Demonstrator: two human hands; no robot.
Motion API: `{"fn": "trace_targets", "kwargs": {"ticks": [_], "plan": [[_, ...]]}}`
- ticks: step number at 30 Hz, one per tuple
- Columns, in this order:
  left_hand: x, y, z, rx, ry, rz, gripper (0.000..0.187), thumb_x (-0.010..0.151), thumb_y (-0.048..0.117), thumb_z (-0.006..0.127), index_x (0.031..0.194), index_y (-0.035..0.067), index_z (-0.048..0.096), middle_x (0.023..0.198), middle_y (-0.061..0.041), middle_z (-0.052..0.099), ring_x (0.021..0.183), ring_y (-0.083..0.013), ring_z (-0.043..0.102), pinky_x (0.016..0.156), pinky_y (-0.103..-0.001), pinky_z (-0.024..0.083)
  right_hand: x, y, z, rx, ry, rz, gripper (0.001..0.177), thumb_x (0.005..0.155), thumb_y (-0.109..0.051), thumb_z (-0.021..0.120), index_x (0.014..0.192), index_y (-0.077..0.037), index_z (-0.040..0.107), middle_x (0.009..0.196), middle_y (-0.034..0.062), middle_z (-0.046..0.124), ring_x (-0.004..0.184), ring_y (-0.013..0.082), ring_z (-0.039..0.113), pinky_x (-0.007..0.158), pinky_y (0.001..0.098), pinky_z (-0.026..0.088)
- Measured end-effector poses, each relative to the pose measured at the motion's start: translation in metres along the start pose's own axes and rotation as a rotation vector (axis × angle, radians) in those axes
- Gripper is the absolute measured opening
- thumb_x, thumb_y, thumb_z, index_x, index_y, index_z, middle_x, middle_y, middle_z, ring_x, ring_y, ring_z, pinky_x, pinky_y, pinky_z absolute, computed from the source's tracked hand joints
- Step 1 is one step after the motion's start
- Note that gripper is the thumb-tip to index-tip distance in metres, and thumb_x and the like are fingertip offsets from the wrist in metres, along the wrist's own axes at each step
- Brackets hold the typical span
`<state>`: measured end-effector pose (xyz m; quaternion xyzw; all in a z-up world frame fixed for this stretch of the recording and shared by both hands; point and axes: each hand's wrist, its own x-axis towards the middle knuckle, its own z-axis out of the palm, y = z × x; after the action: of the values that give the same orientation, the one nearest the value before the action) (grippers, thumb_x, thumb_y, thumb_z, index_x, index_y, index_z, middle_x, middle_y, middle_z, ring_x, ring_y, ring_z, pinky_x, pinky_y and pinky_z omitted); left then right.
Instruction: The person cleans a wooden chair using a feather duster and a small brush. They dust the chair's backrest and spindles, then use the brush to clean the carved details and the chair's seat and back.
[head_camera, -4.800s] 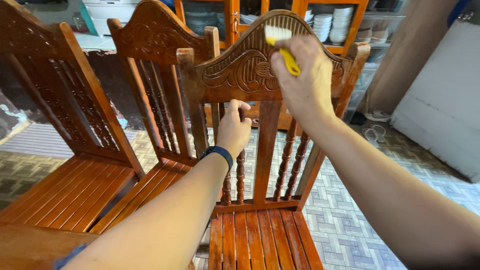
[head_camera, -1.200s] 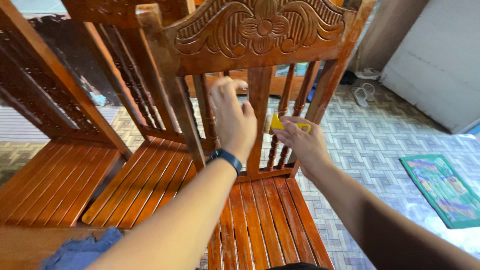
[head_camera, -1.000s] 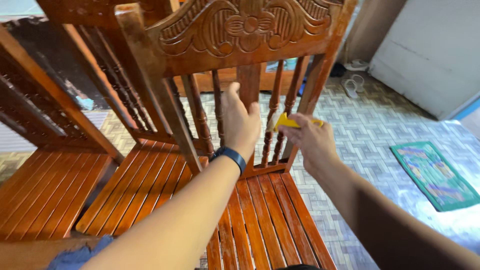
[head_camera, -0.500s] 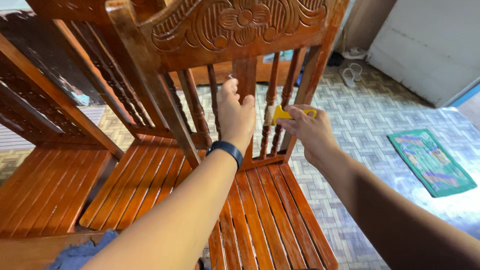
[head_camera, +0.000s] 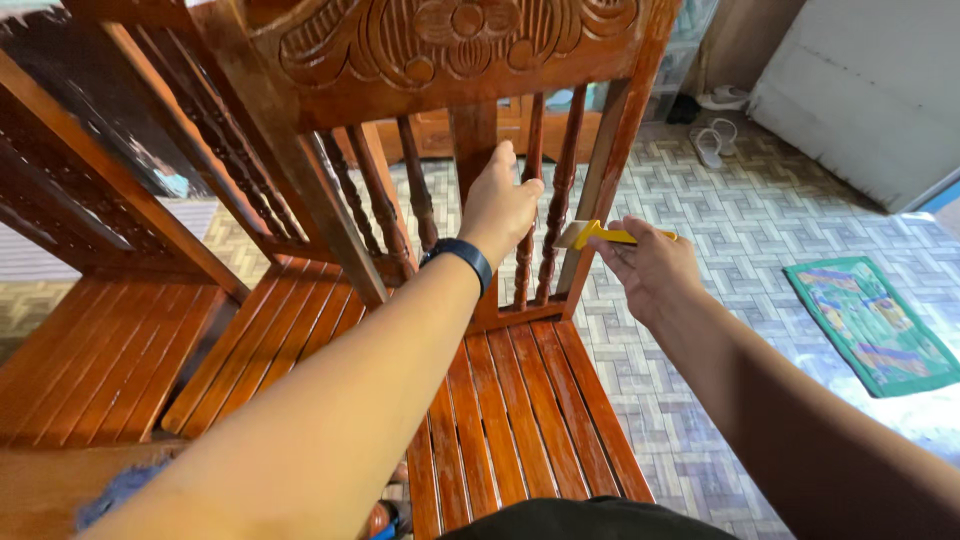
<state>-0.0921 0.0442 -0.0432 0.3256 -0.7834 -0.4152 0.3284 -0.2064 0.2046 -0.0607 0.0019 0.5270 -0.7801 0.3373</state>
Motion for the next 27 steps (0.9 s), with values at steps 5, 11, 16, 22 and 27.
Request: {"fn": "trace_targets", "kwargs": {"ticks": [5, 11, 16, 22, 27], "plan": [[0.031, 0.004, 0.000, -0.085, -0.163, -0.134, 0.083, 0.088, 0.022, 0.067, 0.156, 0.002, 0.023, 0.150, -0.028, 0.045, 0.138, -0.0362, 0.050, 0.111, -0.040, 0.042, 0.045, 0.003, 0.003, 0.369, -0.158, -0.004, 0.021, 0.101, -0.011, 0.058, 0.110, 0.008, 0.059, 0.114, 0.0184, 0.066, 0.100, 0.0317, 0.074, 0.086, 0.0332, 0.061], [0.053, -0.020, 0.001, -0.076, -0.195, -0.063, 0.072, 0.093, 0.026, 0.066, 0.151, -0.002, 0.033, 0.153, -0.030, 0.043, 0.140, -0.0369, 0.049, 0.112, -0.039, 0.042, 0.086, 0.025, -0.008, 0.165, 0.024, 0.150, 0.014, 0.100, -0.005, 0.056, 0.106, 0.008, 0.057, 0.116, 0.0204, 0.066, 0.105, 0.0313, 0.072, 0.091, 0.0333, 0.059], [0.055, -0.030, 0.003, -0.097, -0.224, -0.018, 0.065, 0.091, 0.019, 0.066, 0.145, -0.002, 0.038, 0.150, -0.031, 0.047, 0.138, -0.0362, 0.052, 0.111, -0.039, 0.044, 0.101, 0.013, -0.002, 0.364, -0.236, 0.029, 0.014, 0.102, -0.004, 0.051, 0.107, 0.008, 0.057, 0.116, 0.0207, 0.063, 0.104, 0.0315, 0.070, 0.094, 0.0324, 0.059], [0.050, -0.022, 0.002, -0.062, -0.212, -0.051, 0.068, 0.089, 0.015, 0.066, 0.147, 0.000, 0.034, 0.154, -0.028, 0.042, 0.140, -0.0346, 0.050, 0.112, -0.040, 0.043, 0.087, 0.005, 0.000, 0.260, -0.132, 0.082, 0.014, 0.101, -0.001, 0.049, 0.106, 0.009, 0.057, 0.114, 0.0205, 0.062, 0.099, 0.0294, 0.071, 0.089, 0.0315, 0.060], [0.043, -0.013, -0.003, -0.062, -0.249, -0.093, 0.067, 0.088, 0.013, 0.065, 0.147, 0.002, 0.034, 0.155, -0.026, 0.042, 0.142, -0.0337, 0.047, 0.112, -0.040, 0.042, 0.062, 0.008, 0.007, 0.182, -0.057, 0.117, 0.016, 0.100, -0.003, 0.047, 0.106, 0.009, 0.057, 0.113, 0.0222, 0.064, 0.098, 0.0287, 0.071, 0.088, 0.0302, 0.060]]}}
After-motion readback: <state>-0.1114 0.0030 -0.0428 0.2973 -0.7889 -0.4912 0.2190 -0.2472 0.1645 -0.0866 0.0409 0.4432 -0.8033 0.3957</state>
